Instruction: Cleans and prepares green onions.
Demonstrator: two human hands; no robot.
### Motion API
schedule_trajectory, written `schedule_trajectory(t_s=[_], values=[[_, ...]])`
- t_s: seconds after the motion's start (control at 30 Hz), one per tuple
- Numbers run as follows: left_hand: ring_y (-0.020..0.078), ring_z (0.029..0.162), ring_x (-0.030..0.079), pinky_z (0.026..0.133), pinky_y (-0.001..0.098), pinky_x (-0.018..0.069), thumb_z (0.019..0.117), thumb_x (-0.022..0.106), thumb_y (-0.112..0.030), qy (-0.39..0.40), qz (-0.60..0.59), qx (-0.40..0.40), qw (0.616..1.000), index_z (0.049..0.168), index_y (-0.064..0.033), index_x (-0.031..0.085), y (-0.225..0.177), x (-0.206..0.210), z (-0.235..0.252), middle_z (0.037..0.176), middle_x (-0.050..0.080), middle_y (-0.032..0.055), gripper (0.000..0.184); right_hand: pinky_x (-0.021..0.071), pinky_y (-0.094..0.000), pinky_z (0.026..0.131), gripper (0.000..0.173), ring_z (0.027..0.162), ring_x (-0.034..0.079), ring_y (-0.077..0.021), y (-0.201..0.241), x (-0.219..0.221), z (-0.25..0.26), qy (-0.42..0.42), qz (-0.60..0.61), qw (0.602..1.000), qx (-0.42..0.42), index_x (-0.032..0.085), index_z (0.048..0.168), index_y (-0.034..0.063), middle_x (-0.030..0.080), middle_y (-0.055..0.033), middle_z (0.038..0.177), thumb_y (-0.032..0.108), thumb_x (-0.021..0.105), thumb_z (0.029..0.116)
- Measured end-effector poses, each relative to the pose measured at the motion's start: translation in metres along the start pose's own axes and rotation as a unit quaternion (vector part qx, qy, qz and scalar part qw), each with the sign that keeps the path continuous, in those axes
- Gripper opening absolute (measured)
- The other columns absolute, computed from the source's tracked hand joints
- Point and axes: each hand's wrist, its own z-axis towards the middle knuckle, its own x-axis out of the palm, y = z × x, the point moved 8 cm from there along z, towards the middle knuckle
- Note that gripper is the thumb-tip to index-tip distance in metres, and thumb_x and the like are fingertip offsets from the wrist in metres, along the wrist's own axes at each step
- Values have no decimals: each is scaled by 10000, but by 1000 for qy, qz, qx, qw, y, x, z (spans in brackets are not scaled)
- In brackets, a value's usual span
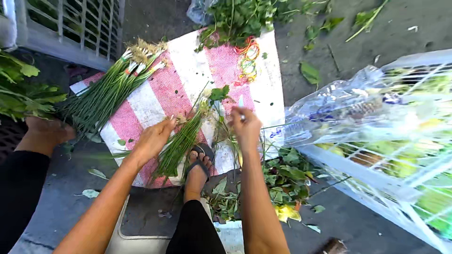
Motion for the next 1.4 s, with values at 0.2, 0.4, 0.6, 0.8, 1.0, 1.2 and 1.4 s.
schedule_trajectory(t_s=[0.2, 0.4, 0.6, 0.8, 1.0, 1.2, 1.4], values=[[80, 596, 561, 593, 244, 539, 1122, 299, -445, 39, -379, -68, 922, 1227, -83, 677, -6, 20, 5, 758, 598, -15, 534, 485, -513, 977, 339, 1133, 645, -319, 0, -50, 111, -179, -27, 982, 49, 721, 1225, 80, 682, -174, 1214, 247, 505, 1023], [132, 757, 658, 754, 386, 607, 1114, 376, -350, 81, -497, -74, 861, 1237, -114, 664, -15, 27, 7, 901, 647, -6, 392, 443, -621, 1008, 420, 1262, 566, -411, -12, -39, 139, -124, -75, 985, 90, 711, 1235, 96, 622, -225, 1323, 385, 580, 960], [168, 807, 696, 748, 420, 623, 1123, 329, -317, 151, -504, -52, 849, 1249, -137, 646, -24, 26, 2, 932, 684, 18, 386, 578, -354, 743, 238, 846, 667, -137, -28, -69, 111, -186, 275, 940, 76, 628, 1082, 30, 682, -33, 960, 211, 633, 928], [56, 693, 605, 624, 212, 525, 1101, 446, -176, 81, -358, 40, 929, 1162, -38, 661, -41, 13, -13, 900, 685, 4, 263, 500, -153, 575, 467, 682, 624, -1, 16, -45, 32, 119, 635, 762, 55, 582, 1051, 219, 706, 54, 1144, 391, 151, 1100], [107, 790, 688, 772, 304, 593, 1063, 555, -175, 44, -128, 190, 972, 1114, 25, 711, -79, -4, -59, 915, 727, 72, 259, 330, -167, 400, 325, 426, 343, 1, 110, 0, -77, 202, 446, 872, -2, 680, 1233, 172, 538, 84, 661, 399, 596, 1016], [135, 828, 717, 837, 367, 595, 1075, 545, -258, 93, -16, 191, 977, 1170, -19, 720, -65, 1, -96, 943, 750, 71, 310, 352, -159, 397, 95, 439, 405, -14, 136, 6, -112, 179, 410, 893, -49, 714, 1055, 128, 614, 20, 697, 187, 695, 982], [246, 779, 673, 745, 473, 559, 1089, 508, -265, 47, 64, 187, 979, 1230, -46, 670, -35, 17, -102, 891, 697, 117, 307, 359, -164, 391, 75, 436, 424, -11, 114, 12, -113, 106, 383, 917, -32, 698, 1043, 132, 595, 46, 658, 163, 702, 974]])
